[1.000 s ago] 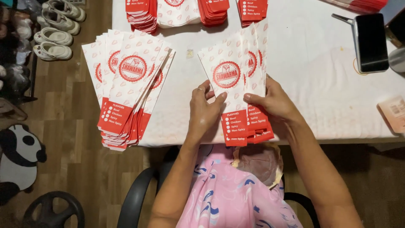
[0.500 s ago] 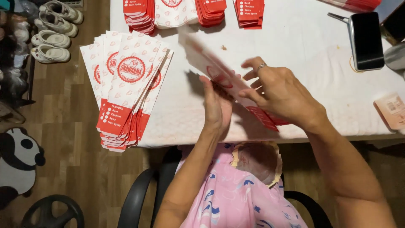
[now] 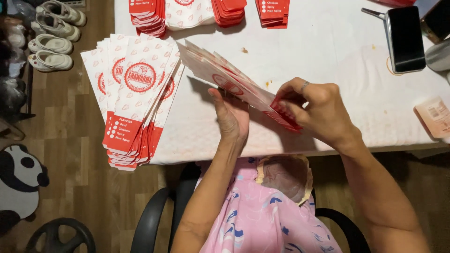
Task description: The person is manually folding and gluing paper shawarma bags at a workspace.
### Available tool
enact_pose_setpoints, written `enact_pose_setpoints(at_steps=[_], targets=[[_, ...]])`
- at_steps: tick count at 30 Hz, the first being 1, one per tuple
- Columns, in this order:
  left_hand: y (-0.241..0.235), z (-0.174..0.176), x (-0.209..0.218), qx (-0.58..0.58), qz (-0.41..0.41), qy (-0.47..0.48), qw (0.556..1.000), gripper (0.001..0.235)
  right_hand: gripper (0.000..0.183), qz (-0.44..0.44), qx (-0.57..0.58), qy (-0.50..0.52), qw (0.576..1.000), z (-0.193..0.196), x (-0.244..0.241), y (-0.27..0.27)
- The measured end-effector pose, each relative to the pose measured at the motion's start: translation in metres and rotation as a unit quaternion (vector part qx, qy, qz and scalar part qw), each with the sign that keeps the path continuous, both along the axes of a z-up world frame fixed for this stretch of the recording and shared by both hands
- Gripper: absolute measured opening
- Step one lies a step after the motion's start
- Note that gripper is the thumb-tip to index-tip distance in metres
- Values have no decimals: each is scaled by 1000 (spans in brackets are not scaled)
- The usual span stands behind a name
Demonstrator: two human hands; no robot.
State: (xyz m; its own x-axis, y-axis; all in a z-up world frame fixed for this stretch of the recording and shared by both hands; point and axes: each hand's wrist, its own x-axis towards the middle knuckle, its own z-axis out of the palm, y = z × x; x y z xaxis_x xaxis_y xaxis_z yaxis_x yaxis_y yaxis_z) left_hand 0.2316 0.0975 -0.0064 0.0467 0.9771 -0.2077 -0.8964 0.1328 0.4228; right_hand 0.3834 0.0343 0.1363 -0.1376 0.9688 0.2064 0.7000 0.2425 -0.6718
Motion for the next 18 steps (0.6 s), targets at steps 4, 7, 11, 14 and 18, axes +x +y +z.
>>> enact_pose_setpoints(at_steps=[4,7,11,14,18], targets=[[-1,-7,2,12,6,-11,1000,84,20,-30,98,17,995,2,-3,-5],[4,-10,2,16,13,-18,1000,86,18,-41,127,-35,990,-5,-5,-15],[8,-27,-4,11,28,-21,999,72,22,-61,142,-80,985,-18,1,-32],[3,-4,-6,31,46,-92,994,70,88,-80,95,-57,991,-30,8,-41],[3,-10,1,11,49,-80,996,71,113,-171,-68,171,968,-81,-7,-47]])
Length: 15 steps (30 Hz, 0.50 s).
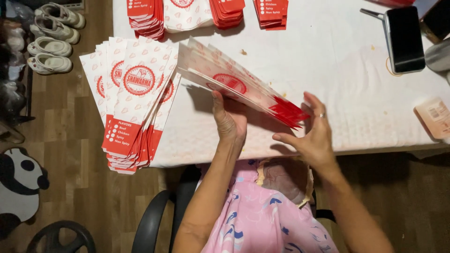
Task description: The person is manually folding and gluing paper shawarma bags at a workspace.
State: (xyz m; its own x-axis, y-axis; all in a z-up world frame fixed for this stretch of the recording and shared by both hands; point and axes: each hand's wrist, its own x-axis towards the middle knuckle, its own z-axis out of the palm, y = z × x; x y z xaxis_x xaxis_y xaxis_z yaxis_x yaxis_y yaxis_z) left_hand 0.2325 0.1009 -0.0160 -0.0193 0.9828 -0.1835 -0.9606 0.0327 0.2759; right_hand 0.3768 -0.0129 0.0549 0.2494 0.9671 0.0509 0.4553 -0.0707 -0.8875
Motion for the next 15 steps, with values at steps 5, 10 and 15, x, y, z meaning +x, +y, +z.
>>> enact_pose_setpoints(at_steps=[5,10,15], targets=[[-21,-36,27,-4,-69,28,997,52,70,-91,175,114,974,-21,-29,4],[-13,11,-34,60,-55,97,992,59,29,-67,181,79,978,-38,23,10],[0,5,-112,85,36,225,970,87,38,-58,111,56,991,-31,56,7]])
